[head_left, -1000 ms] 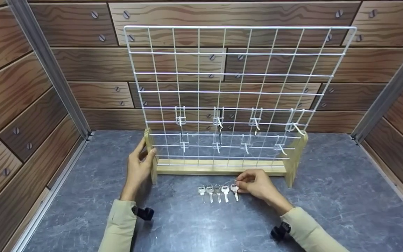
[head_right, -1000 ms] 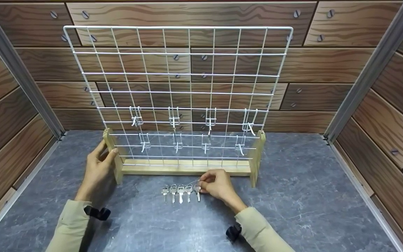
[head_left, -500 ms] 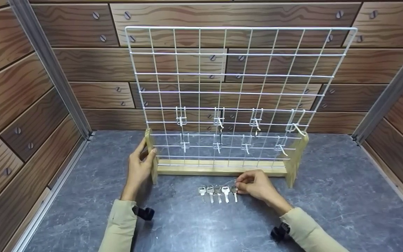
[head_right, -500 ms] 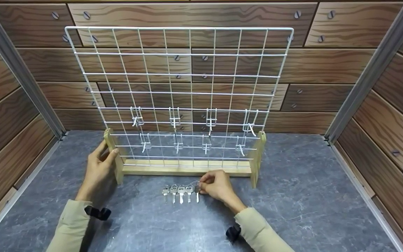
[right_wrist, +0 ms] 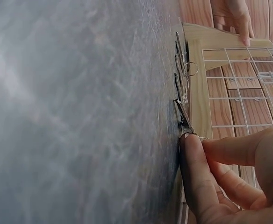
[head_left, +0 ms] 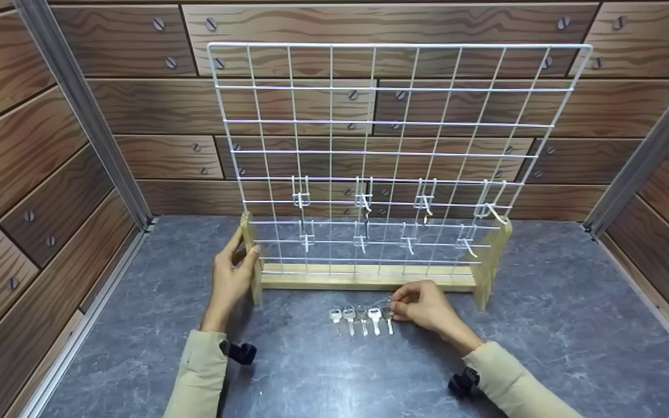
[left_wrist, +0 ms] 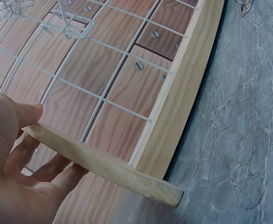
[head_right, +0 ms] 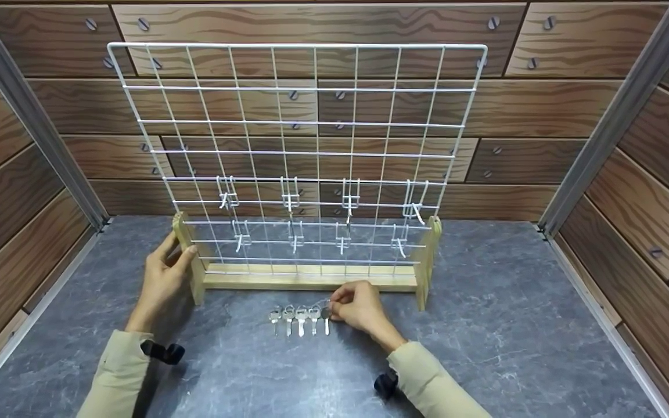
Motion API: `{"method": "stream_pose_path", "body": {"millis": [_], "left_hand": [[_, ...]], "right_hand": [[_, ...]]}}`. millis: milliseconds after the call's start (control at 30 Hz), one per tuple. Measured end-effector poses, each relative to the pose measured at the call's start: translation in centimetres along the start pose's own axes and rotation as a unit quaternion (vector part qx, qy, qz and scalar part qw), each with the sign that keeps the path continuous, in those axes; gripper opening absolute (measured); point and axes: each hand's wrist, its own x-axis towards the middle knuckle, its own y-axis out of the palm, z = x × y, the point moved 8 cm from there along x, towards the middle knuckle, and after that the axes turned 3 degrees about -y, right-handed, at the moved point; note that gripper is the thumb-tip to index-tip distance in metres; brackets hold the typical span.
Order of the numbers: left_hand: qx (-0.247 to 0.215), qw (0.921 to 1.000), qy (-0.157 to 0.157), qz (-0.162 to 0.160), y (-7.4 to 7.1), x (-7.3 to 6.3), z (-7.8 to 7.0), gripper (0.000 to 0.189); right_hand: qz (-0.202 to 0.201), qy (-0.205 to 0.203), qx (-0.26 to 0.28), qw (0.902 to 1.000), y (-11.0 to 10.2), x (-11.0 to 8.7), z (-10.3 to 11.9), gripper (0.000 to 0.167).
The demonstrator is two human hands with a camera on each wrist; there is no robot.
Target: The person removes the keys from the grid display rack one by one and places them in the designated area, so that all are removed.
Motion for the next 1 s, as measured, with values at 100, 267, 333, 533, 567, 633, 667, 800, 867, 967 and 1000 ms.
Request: {"method": "stream_pose_path", "body": {"millis": [100,267,333,533,567,633,667,800,867,967,1000], "left_hand": [[-0.001,1.0000,0.000,-0.004,0.0,0.1,-0.1,0.062],[-0.004,0.9999,0.003,-0.010,-0.1,0.3,-0.2,0.062],[-0.002,0.9999,0.004,-0.009,0.0,0.2,-0.2,0.062],[-0.004,1.0000,0.004,-0.007,0.0,0.2,-0.2,0.062],[-0.005,1.0000,0.003,-0.008,0.0,0.2,-0.1,0.062],[-0.004,0.9999,0.004,-0.010,-0.1,0.1,-0.1,0.062],[-0.004,0.9999,0.004,-0.010,-0.1,0.1,0.0,0.062],[-0.003,1.0000,0.001,-0.007,-0.1,0.0,0.1,0.062],[-0.003,1.0000,-0.003,-0.006,0.0,0.0,0.2,0.062],[-0.006,0.9999,-0.006,-0.008,0.0,0.0,0.3,0.062],[-0.007,0.9999,-0.007,-0.009,0.0,0.1,0.3,0.062]], "right_hand": [[-0.002,-0.011,-0.020,0.9997,0.0,0.0,0.4,0.007],[-0.009,-0.035,-0.080,0.9962,-0.1,0.2,0.9,0.006],[-0.013,-0.041,-0.101,0.9939,-0.2,0.2,1.0,0.002],[-0.025,-0.053,-0.148,0.9873,-0.4,0.4,0.8,0.006],[-0.025,-0.054,-0.151,0.9867,-0.4,0.4,0.8,0.007],[-0.025,-0.060,-0.158,0.9853,-0.4,0.4,0.9,0.007],[-0.025,-0.062,-0.160,0.9849,-0.4,0.4,0.9,0.007],[-0.030,-0.070,-0.172,0.9822,-0.5,0.4,1.0,0.008],[-0.033,-0.075,-0.177,0.9808,-0.6,0.3,1.1,0.008],[-0.038,-0.080,-0.187,0.9783,-0.8,0.3,1.2,0.008],[-0.042,-0.081,-0.191,0.9774,-0.9,0.2,1.3,0.007]]}}
